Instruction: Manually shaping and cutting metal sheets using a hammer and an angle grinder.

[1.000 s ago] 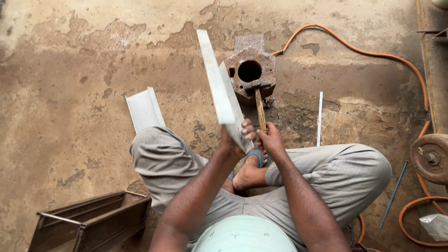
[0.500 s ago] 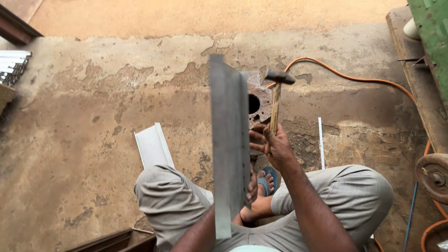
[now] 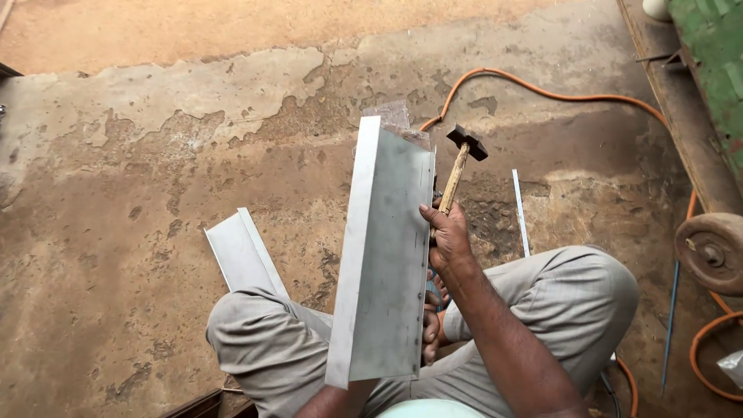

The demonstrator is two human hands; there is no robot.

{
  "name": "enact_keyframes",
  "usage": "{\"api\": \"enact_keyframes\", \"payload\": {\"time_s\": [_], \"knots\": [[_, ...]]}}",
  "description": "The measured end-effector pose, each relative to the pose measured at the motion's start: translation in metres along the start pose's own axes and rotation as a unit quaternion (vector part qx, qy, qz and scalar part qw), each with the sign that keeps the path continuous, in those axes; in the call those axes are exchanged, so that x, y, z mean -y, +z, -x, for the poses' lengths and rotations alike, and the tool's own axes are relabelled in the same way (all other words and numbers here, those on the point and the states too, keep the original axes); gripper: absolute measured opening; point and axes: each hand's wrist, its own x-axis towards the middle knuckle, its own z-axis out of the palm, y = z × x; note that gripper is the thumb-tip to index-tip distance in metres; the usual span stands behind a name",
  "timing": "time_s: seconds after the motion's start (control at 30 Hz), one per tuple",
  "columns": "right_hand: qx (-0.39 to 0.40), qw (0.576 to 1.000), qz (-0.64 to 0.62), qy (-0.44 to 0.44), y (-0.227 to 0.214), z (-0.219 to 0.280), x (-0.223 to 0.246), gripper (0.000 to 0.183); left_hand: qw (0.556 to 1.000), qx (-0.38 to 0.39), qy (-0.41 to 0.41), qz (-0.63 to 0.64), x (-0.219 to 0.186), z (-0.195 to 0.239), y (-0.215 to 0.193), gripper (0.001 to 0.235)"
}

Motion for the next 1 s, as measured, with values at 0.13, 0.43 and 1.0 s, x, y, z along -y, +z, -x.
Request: {"api": "enact_keyframes", "payload": {"time_s": [0.13, 0.43, 1.0], "knots": [[-0.020, 1.000, 0.002, 0.003, -0.005, -0.001, 0.008, 0.026, 0.943, -0.266, 0.112, -0.168, -0.020, 0.036, -0.006, 0.057], [0.033, 0.983, 0.055, -0.171, 0.007, 0.016, 0.023, 0.033, 0.619, -0.526, 0.307, -0.496, -0.079, 0.043, 0.084, 0.051], [0.241, 0.943, 0.115, -0.199, -0.008, 0.064, -0.010, 0.034, 0.451, -0.406, 0.533, -0.590, -0.140, -0.012, 0.039, 0.040]]}}
